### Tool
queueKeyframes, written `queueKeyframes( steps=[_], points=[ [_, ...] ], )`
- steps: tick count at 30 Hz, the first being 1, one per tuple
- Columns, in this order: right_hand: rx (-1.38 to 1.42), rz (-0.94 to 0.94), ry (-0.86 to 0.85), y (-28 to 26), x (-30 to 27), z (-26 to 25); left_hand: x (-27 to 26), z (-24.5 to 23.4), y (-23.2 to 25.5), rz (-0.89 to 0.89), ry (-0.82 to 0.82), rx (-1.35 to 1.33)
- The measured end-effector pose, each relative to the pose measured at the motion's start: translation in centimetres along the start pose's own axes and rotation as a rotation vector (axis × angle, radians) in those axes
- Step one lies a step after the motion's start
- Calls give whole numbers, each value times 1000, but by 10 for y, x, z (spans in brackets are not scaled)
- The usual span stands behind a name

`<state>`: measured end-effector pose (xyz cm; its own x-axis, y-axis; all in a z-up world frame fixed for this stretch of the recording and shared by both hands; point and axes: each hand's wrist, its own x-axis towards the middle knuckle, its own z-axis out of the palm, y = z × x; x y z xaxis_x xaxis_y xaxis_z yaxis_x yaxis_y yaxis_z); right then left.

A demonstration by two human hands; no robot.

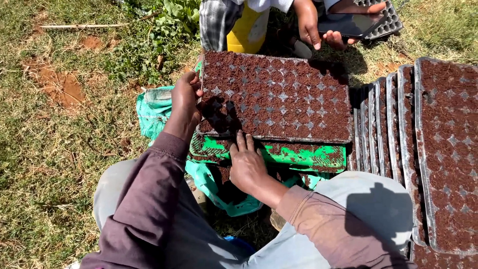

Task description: Filling plastic seedling trays with soil substrate by hand and stacking them in a nursery.

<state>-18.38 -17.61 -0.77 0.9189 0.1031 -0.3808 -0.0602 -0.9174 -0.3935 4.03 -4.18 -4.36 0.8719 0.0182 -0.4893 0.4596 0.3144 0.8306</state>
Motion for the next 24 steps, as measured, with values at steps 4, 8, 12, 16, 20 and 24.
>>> queueKeyframes(
  steps=[4, 8, 12, 16, 20, 24],
  points=[
    [-25, -145, -138, 23, 10, 60, -9, 3, 7, -13, 21, 10],
    [-69, -156, -57, 17, 19, 31, -22, 0, 16, -6, -19, 63],
    [132, -221, -206, 21, 18, -10, -40, 2, 28, -27, -50, 93],
    [501, -211, -42, 71, 41, -66, -30, -6, 24, -26, -32, 54],
    [347, 294, 316, 201, 104, -105, -32, -6, 27, -9, -41, 60],
    [124, 469, 361, 284, 124, -140, -48, 7, 33, -3, -58, 57]
  ],
)
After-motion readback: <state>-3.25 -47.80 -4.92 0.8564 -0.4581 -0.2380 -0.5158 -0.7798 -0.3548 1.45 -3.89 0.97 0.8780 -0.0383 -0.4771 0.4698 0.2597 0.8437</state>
